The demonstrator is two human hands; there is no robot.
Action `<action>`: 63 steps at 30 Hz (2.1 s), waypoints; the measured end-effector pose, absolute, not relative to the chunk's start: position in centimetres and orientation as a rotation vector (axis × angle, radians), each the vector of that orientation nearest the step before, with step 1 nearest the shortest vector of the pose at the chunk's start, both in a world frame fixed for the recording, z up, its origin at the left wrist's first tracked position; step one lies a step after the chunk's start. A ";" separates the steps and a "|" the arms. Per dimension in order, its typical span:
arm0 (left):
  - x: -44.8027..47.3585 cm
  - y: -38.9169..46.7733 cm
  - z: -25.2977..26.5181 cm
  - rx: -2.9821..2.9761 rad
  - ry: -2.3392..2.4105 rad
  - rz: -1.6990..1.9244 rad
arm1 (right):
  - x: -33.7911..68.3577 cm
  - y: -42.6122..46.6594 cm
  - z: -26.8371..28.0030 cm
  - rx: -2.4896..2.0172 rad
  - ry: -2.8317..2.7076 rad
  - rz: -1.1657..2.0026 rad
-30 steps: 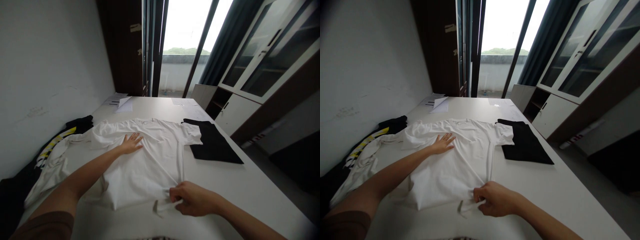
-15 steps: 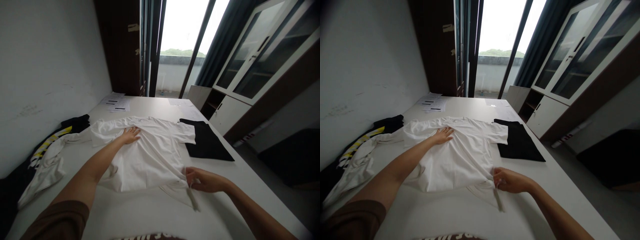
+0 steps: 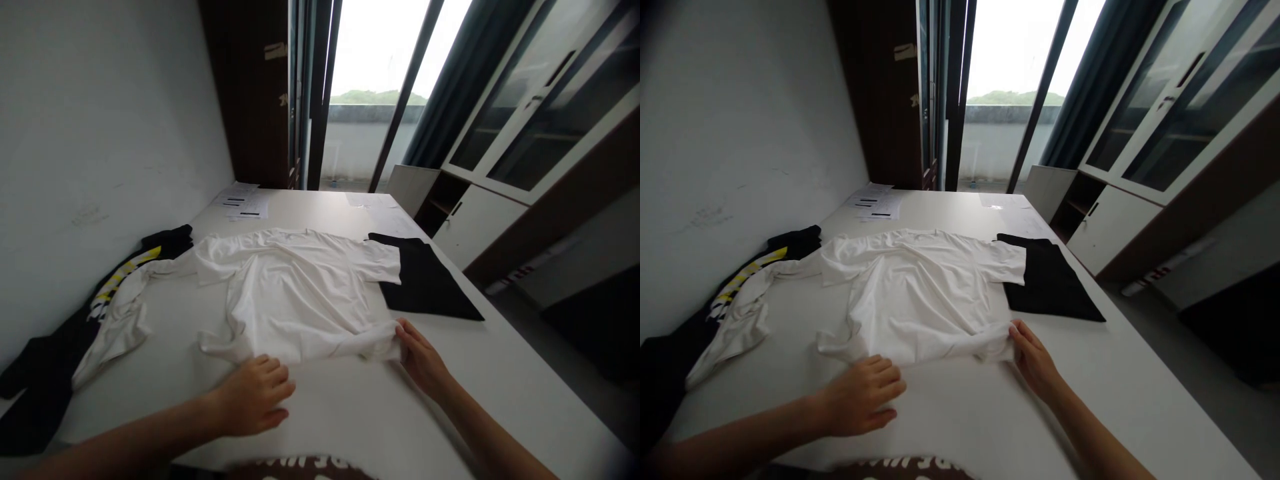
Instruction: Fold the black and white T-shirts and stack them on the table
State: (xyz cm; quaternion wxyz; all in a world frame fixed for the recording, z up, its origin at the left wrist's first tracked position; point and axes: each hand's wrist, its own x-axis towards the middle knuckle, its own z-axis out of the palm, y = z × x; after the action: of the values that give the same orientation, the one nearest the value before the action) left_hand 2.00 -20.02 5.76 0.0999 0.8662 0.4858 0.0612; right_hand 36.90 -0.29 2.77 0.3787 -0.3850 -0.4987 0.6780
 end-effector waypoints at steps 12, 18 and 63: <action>1.9 -12.9 3.1 2.167 2.430 0.430 | 33.8 -2.0 8.5 -0.720 -1.455 1.814; 1.7 -9.6 3.4 2.181 2.430 0.496 | 33.1 -2.5 8.0 -0.723 -1.471 1.856; -2.1 -17.7 6.8 2.500 2.409 0.160 | 36.1 -1.4 6.9 -0.579 -1.107 1.957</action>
State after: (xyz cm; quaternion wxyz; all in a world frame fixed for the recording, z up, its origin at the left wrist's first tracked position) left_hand -2.10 -17.69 6.85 -0.1661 0.7094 0.6835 0.0453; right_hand 36.07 -1.35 6.93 0.3987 -0.2288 -0.4373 0.7730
